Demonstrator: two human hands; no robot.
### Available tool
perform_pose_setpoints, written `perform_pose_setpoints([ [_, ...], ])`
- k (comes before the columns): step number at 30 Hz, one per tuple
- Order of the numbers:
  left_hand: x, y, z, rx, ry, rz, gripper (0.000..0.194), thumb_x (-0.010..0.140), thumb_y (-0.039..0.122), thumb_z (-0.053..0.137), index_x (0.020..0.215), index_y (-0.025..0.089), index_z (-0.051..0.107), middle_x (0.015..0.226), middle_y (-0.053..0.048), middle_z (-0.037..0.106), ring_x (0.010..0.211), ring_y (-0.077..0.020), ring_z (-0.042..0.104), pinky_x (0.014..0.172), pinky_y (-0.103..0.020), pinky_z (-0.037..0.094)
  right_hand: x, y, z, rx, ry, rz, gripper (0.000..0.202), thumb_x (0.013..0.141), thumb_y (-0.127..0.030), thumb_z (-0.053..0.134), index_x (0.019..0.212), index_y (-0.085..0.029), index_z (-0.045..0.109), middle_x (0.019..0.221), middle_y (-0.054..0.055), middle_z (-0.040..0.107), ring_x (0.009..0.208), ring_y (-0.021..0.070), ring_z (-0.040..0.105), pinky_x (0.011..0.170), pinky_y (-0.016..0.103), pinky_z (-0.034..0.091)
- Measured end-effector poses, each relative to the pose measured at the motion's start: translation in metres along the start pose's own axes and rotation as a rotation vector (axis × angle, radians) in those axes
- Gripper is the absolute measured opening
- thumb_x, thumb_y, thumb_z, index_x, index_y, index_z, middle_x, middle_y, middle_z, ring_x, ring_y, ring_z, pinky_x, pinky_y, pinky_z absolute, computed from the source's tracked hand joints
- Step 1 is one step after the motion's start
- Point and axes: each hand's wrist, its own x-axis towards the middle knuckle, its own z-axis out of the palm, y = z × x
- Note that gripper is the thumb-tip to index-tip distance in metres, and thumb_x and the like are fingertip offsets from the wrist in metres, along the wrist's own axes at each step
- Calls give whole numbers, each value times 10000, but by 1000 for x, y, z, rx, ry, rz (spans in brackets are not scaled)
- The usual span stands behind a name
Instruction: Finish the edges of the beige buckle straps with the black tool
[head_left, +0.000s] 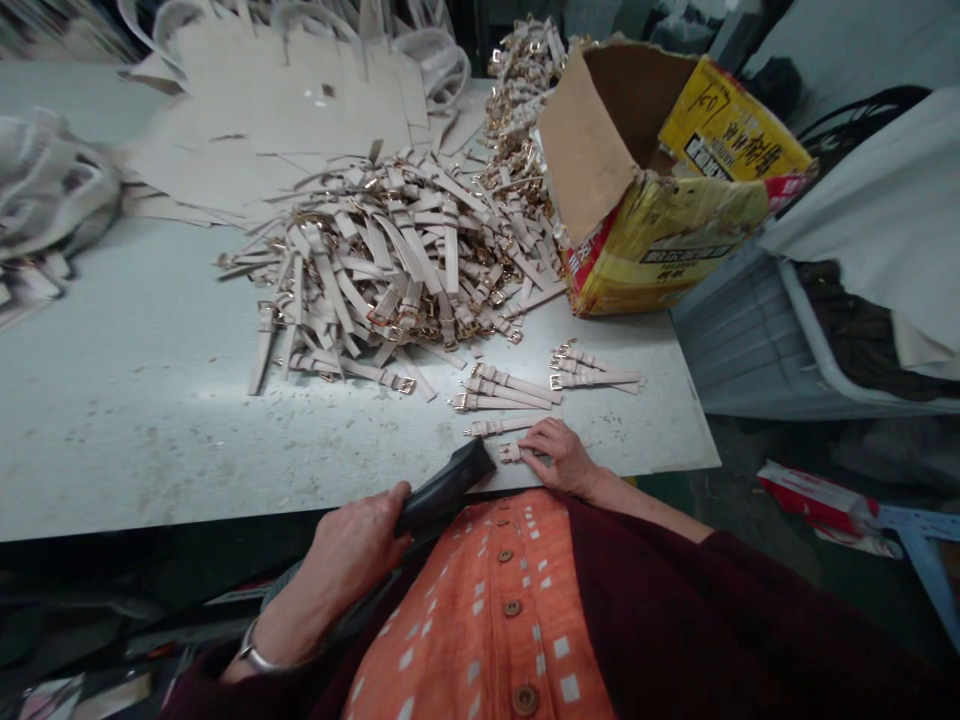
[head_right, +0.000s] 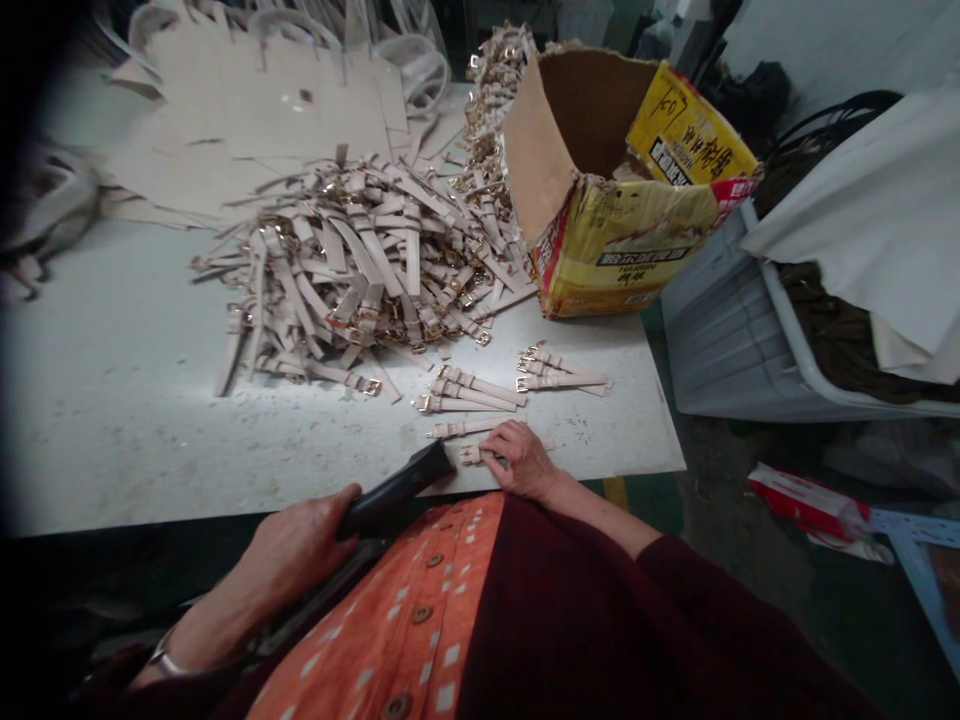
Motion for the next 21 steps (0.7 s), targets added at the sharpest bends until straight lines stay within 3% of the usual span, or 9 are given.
perform_pose_setpoints([
  [7,-12,4,-2,-85,2,33,285,764,301,439,1036,239,495,879,-64,675,832,-225,637,681,-297,422,0,1,2,-2,-1,5,135,753,-183,594,879,-201,639,828,61,582,814,189,508,729,334,392],
  [15,4,28,-1,-114,8,73,272,767,272,451,1027,211,501,905,-83,676,850,-213,631,695,-285,426,5,2,-1,24,-50,-57,92,803,-230,570,857,-209,642,797,51,583,771,172,498,700,318,383],
  [21,11,29,4,-133,25,63,285,780,294,432,1044,210,498,907,-88,671,840,-213,631,677,-280,423,3,4,0,-47,-56,-109,82,808,-192,551,774,-203,624,832,37,600,794,171,491,716,334,337],
])
